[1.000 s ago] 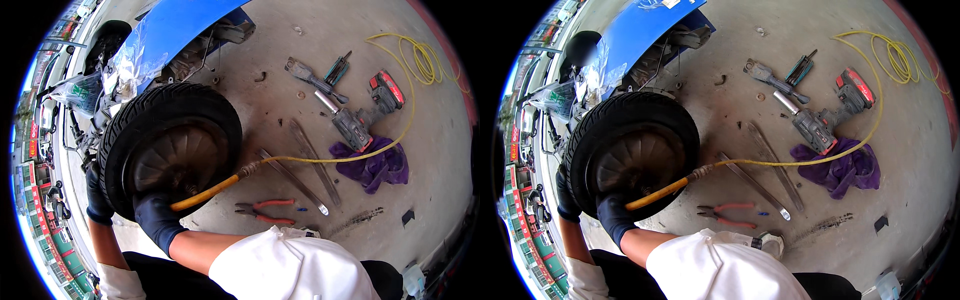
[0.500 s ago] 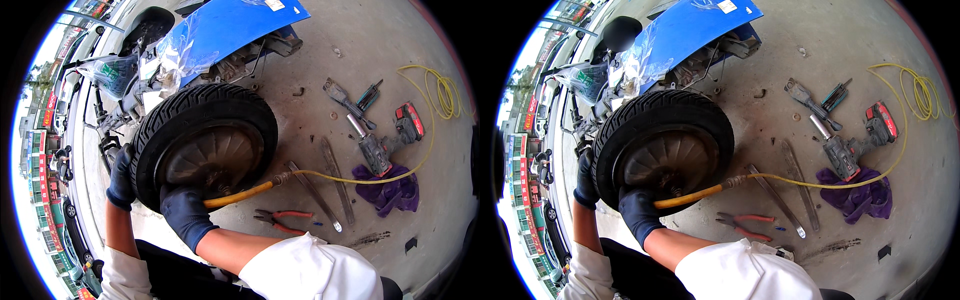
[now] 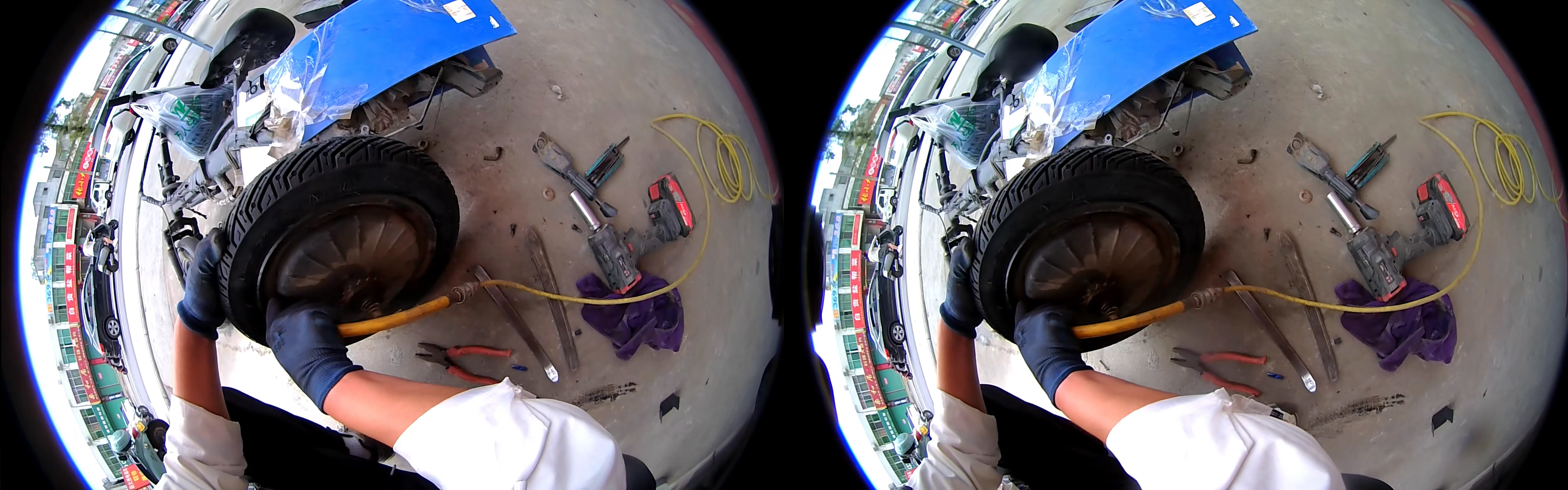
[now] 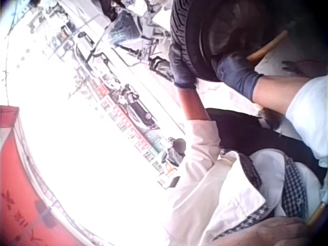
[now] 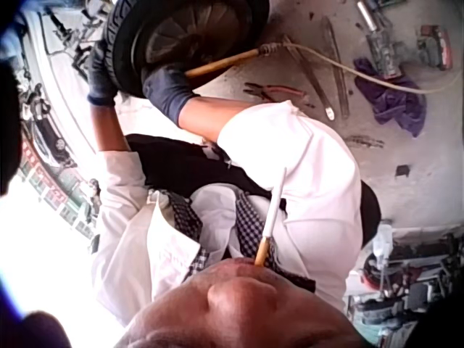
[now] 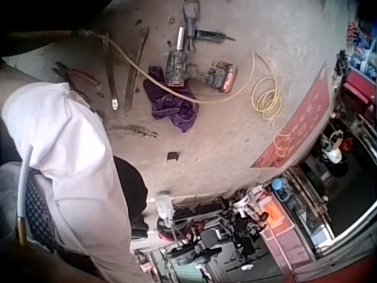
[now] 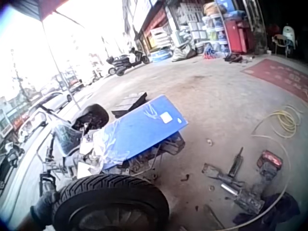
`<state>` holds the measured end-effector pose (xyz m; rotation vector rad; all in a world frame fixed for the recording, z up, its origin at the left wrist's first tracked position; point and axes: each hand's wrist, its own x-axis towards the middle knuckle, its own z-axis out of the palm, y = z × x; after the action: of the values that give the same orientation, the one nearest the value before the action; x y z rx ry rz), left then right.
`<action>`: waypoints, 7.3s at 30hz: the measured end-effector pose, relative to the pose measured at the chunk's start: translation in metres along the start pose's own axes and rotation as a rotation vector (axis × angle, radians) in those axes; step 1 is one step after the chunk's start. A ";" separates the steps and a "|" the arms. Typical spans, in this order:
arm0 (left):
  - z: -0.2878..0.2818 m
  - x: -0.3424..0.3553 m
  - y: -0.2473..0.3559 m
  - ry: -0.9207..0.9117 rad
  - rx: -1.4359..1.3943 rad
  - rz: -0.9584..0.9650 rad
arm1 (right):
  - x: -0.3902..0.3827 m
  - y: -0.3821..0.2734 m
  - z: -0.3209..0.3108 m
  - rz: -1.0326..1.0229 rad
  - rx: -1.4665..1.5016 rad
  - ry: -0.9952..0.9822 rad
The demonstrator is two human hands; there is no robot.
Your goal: The person is sitting on the floor in a workshop, working on a motorcycle tire. They use a yellow air hose to inflate the tire and then use pliers to adjust the tire bead around the rim.
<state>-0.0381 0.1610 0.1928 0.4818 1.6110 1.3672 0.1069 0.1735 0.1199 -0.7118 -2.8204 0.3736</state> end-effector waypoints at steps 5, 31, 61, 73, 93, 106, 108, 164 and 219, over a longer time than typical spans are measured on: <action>-0.011 -0.001 -0.002 0.060 0.004 0.028 | 0.000 0.001 -0.007 -0.011 -0.013 -0.025; -0.007 -0.002 0.003 0.003 0.118 0.016 | -0.001 0.008 -0.009 -0.029 0.076 -0.022; -0.016 0.001 -0.002 -0.021 0.017 0.043 | 0.010 -0.022 0.011 -0.147 0.079 -0.167; -0.024 0.001 -0.003 -0.010 0.001 0.036 | 0.008 -0.022 0.008 -0.137 0.047 -0.153; -0.015 0.000 -0.001 -0.016 -0.033 0.013 | 0.009 -0.026 0.018 -0.129 0.022 -0.104; -0.004 -0.005 0.002 0.021 0.058 0.051 | 0.003 -0.006 -0.002 -0.082 0.040 -0.087; 0.002 0.001 -0.001 0.000 0.013 0.015 | 0.001 -0.001 -0.005 -0.039 0.094 -0.102; 0.025 -0.009 0.014 -0.043 0.408 0.063 | -0.019 0.041 -0.028 -0.129 0.138 0.010; 0.041 -0.008 0.022 0.011 0.360 -0.071 | -0.020 0.042 -0.035 -0.118 0.041 0.058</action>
<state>-0.0058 0.1844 0.2189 0.6229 1.8747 1.0306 0.1511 0.2061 0.1380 -0.5356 -2.7758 0.3827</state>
